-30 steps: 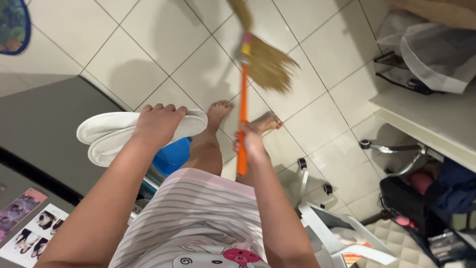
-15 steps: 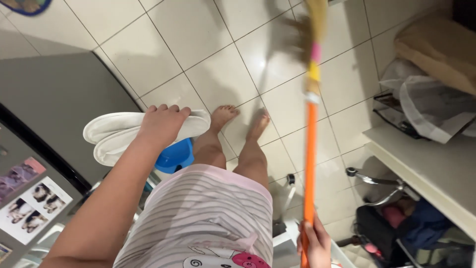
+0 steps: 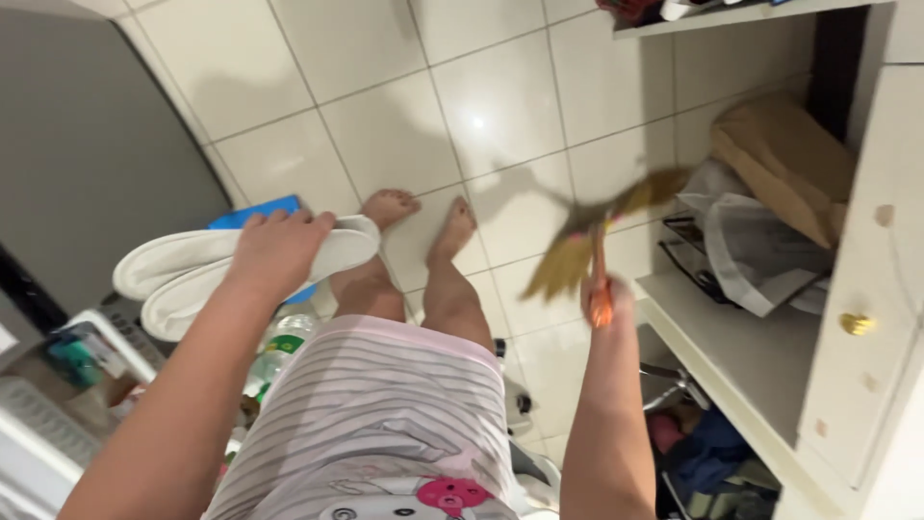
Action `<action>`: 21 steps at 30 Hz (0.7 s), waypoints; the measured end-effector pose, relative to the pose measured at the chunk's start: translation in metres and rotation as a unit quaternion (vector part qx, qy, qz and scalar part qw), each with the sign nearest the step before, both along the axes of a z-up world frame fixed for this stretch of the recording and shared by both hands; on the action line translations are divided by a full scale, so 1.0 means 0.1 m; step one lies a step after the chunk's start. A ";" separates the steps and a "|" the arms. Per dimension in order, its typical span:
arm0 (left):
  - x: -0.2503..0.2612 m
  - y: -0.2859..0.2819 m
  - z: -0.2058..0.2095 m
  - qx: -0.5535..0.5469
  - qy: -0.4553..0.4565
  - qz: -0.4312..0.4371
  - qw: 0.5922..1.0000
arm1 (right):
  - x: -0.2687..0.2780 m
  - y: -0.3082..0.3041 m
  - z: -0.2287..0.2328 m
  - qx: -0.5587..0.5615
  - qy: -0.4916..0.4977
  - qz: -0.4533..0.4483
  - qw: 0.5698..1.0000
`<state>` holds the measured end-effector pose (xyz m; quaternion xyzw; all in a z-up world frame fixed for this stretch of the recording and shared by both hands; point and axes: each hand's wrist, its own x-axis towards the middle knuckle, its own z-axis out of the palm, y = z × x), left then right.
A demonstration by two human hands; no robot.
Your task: Sweeping the floor using a broom and a dustpan.
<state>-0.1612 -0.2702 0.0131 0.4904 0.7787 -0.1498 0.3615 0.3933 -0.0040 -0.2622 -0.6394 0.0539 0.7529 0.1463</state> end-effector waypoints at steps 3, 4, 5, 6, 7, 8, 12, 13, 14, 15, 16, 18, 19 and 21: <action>0.11 -0.05 -0.02 -0.013 0.004 0.025 1.000 | -0.40 0.88 0.14 0.029 0.010 -0.063 0.998; 0.16 -0.05 -0.03 -0.040 0.007 0.030 0.999 | -0.56 1.18 0.25 0.082 0.011 -0.072 0.994; 0.18 -0.01 -0.02 -0.037 0.008 0.031 0.999 | -0.80 1.43 0.57 0.085 0.012 -0.071 0.994; 0.21 0.01 -0.02 -0.048 0.004 0.040 0.998 | -1.04 1.68 0.90 0.181 -0.058 0.055 0.980; 0.26 0.00 0.01 -0.063 -0.002 0.051 0.997 | -1.27 1.88 1.23 0.266 -0.128 0.181 0.938; 0.28 0.01 -0.01 -0.066 -0.003 0.054 0.996 | -1.14 2.26 1.08 0.264 -0.128 0.184 0.938; 0.38 -0.02 -0.07 -0.052 0.004 0.059 0.997 | -0.80 3.27 0.74 0.299 -0.063 0.057 0.951; 0.37 0.00 -0.10 -0.055 0.007 0.058 0.997 | -0.77 3.43 0.74 0.286 -0.069 0.063 0.954; 0.38 0.03 -0.08 -0.054 0.008 0.059 0.997 | -0.84 3.45 0.80 0.287 -0.068 0.063 0.954; 0.39 0.06 -0.06 -0.075 0.002 0.067 0.995 | -0.90 3.47 0.87 0.264 -0.106 0.074 0.956; 0.40 0.09 -0.04 -0.095 -0.004 0.074 0.993 | -0.95 3.48 0.95 0.240 -0.144 0.084 0.956; 0.43 0.08 -0.03 -0.095 -0.005 0.076 0.993 | -1.02 3.16 0.88 0.235 -0.145 0.123 0.953; 0.43 0.08 -0.03 -0.093 -0.005 0.075 0.993 | -1.07 3.01 0.87 0.232 -0.144 0.158 0.949; 0.46 0.06 -0.03 -0.096 -0.004 0.078 0.992 | -1.12 2.52 0.71 0.226 -0.141 0.228 0.936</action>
